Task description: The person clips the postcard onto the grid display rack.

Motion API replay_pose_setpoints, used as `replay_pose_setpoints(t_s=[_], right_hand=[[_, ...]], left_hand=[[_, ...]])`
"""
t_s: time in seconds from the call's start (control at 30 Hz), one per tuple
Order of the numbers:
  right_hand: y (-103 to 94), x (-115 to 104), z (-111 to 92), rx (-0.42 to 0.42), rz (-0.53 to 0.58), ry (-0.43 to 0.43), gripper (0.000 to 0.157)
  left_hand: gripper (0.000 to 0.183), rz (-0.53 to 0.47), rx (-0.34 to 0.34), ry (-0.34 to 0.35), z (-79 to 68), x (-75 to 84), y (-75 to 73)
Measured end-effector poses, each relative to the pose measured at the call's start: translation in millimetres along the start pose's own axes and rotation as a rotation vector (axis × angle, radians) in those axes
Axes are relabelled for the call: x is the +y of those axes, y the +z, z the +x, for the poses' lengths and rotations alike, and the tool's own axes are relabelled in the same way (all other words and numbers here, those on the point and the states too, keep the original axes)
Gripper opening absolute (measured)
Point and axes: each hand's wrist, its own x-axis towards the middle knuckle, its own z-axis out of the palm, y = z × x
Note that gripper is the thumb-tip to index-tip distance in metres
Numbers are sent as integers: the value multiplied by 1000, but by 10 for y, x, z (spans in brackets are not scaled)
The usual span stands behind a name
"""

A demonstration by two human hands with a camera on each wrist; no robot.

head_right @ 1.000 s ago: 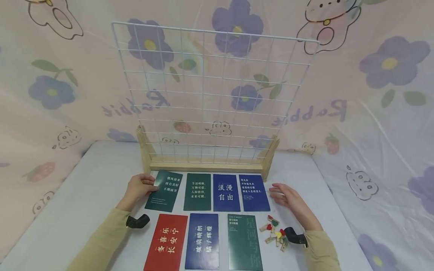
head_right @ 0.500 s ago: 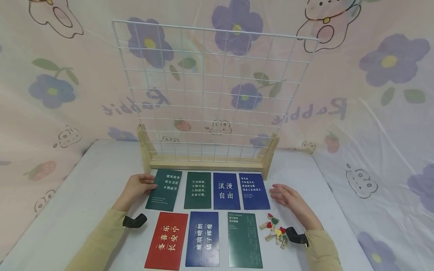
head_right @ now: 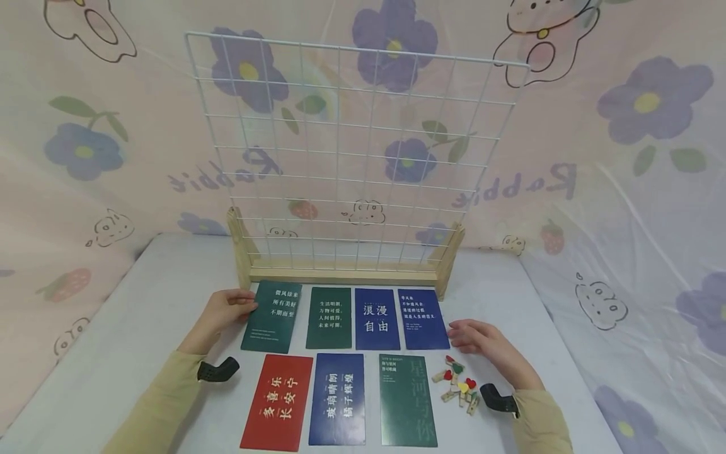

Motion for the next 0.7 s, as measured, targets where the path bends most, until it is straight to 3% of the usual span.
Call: replay_pose_setpoints(t_s=[0.23, 0.7], right_hand=[[-12, 43, -25, -43, -29, 15, 54], [-63, 79, -73, -170, -42, -57, 40]], left_hand=[[29, -51, -23, -23, 10, 45, -12], [35, -162, -111, -9, -8, 100, -42]])
